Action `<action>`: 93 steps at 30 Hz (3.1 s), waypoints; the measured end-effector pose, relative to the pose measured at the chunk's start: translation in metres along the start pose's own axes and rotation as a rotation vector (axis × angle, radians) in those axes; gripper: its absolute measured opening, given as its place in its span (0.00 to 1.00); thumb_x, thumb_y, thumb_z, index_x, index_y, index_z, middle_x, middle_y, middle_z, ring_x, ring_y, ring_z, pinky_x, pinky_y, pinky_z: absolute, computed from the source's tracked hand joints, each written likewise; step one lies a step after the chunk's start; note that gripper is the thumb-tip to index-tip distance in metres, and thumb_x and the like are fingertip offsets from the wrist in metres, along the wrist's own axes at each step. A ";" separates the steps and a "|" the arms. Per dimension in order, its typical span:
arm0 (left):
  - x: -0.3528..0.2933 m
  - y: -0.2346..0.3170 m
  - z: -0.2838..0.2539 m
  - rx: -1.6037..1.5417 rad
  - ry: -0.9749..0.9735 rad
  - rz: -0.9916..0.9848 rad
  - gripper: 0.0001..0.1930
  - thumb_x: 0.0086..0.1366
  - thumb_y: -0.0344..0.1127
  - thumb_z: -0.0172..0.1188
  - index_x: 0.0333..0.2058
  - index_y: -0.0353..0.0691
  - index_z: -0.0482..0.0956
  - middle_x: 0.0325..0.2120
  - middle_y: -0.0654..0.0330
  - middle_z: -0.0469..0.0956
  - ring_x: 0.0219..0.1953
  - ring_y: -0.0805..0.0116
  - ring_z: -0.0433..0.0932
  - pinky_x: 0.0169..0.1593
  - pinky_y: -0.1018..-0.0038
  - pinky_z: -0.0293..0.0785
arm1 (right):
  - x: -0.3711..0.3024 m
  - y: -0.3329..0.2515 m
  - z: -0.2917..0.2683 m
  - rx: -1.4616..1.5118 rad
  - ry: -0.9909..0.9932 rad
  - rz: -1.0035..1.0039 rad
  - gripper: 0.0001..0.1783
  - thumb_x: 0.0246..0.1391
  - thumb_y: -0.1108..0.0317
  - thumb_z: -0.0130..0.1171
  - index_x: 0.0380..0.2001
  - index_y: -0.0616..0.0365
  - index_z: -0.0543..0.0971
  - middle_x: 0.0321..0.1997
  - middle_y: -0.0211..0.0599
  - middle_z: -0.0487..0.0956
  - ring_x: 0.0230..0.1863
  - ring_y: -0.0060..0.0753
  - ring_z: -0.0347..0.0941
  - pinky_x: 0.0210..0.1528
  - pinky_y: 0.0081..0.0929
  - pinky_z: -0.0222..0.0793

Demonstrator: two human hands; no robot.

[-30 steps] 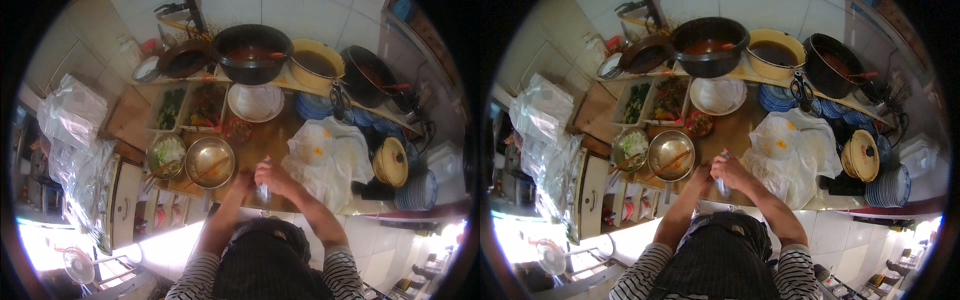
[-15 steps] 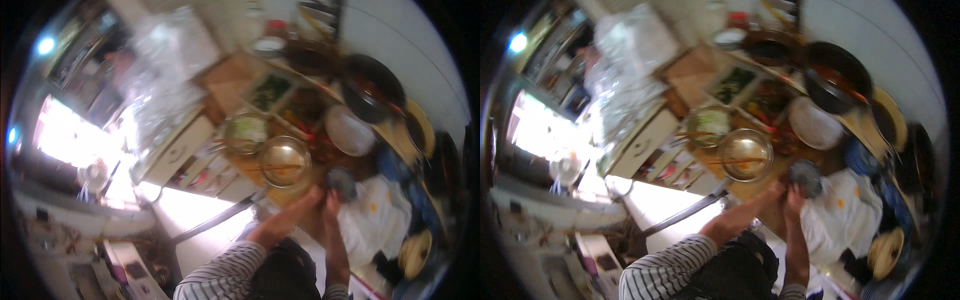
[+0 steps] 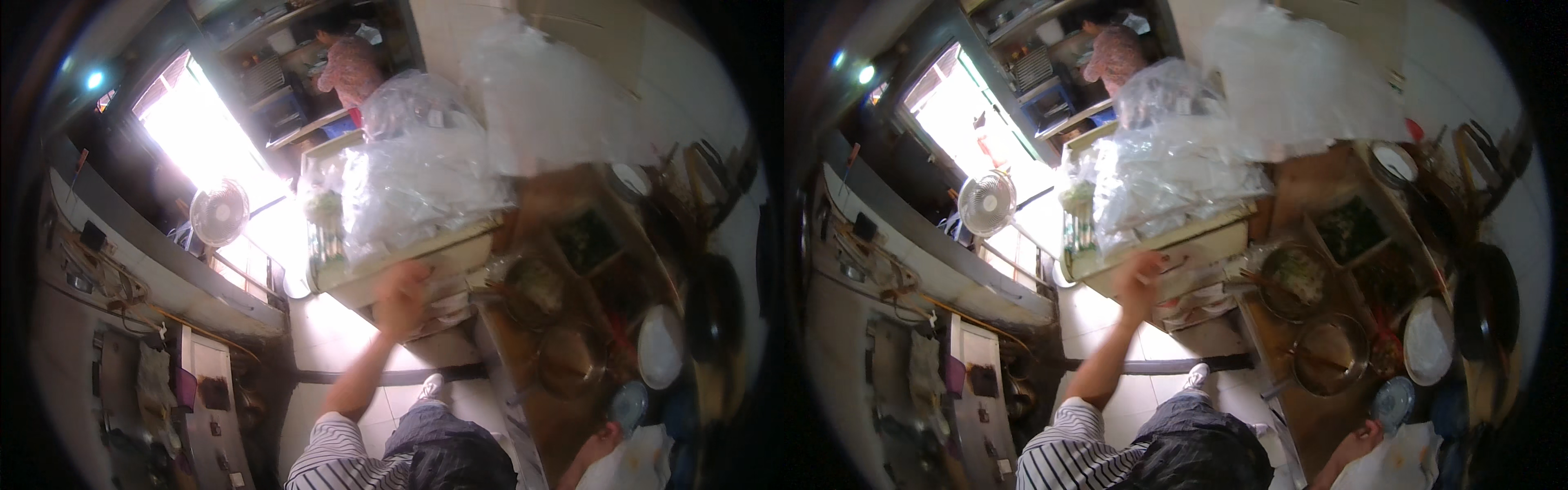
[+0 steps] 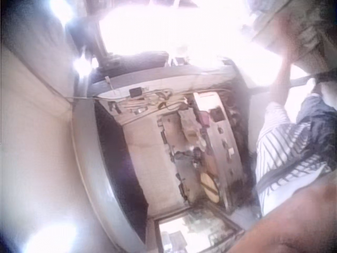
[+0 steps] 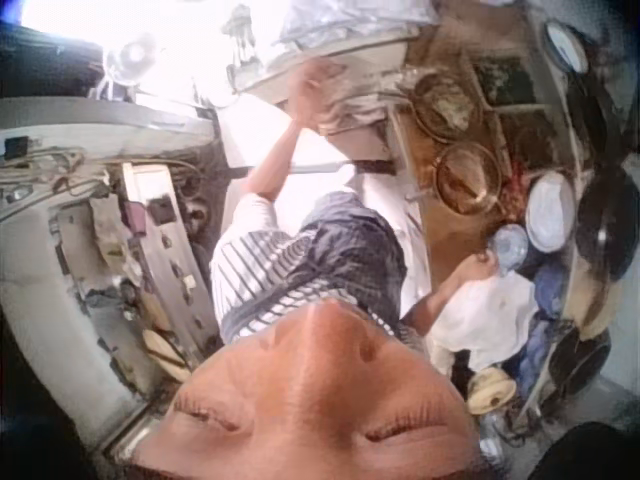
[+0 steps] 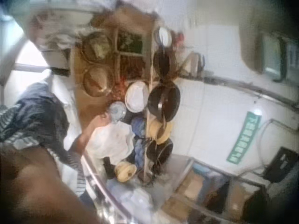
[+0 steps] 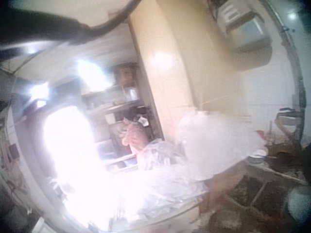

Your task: The person prepares a noodle dish by adding shredded vegetables and a red sauce to a metal bowl. They mix the ingredients thoroughly with chopsticks and then transfer the mixture into two separate serving bowls.

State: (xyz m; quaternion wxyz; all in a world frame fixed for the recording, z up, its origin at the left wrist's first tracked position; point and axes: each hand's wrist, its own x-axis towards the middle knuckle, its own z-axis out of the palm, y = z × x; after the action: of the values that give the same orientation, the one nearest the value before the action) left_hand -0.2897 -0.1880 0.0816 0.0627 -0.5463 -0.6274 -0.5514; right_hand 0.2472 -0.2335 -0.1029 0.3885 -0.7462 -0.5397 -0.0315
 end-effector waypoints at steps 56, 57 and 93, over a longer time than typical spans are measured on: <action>0.032 -0.291 -0.218 -0.654 -0.264 -0.788 0.18 0.59 0.29 0.56 0.48 0.38 0.66 0.38 0.53 0.67 0.38 0.63 0.70 0.42 0.72 0.70 | -0.237 -0.767 0.140 1.003 -1.016 -0.689 0.12 0.39 0.84 0.55 0.30 0.58 0.77 0.32 0.38 0.77 0.34 0.39 0.75 0.38 0.29 0.70; 0.041 -0.310 -0.228 -0.573 -0.330 -0.678 0.16 0.58 0.28 0.55 0.46 0.38 0.67 0.37 0.54 0.68 0.37 0.64 0.71 0.40 0.72 0.71 | -0.243 -0.786 0.144 0.973 -1.011 -0.658 0.13 0.39 0.85 0.55 0.30 0.58 0.76 0.31 0.38 0.77 0.34 0.39 0.75 0.37 0.29 0.70; 0.454 -1.149 -0.046 -0.330 -1.009 -0.963 0.17 0.61 0.40 0.56 0.47 0.42 0.70 0.38 0.51 0.75 0.41 0.61 0.74 0.43 0.70 0.71 | -0.296 -1.096 0.712 0.848 -0.350 0.714 0.20 0.53 0.71 0.53 0.49 0.62 0.67 0.45 0.42 0.73 0.47 0.32 0.70 0.50 0.31 0.64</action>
State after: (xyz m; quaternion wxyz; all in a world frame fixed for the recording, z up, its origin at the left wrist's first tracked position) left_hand -1.3602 0.2922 -0.3078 -0.5687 -0.3995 -0.6598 -0.2857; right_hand -1.0501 0.0989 -0.1381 0.5450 -0.6552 -0.2761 0.4444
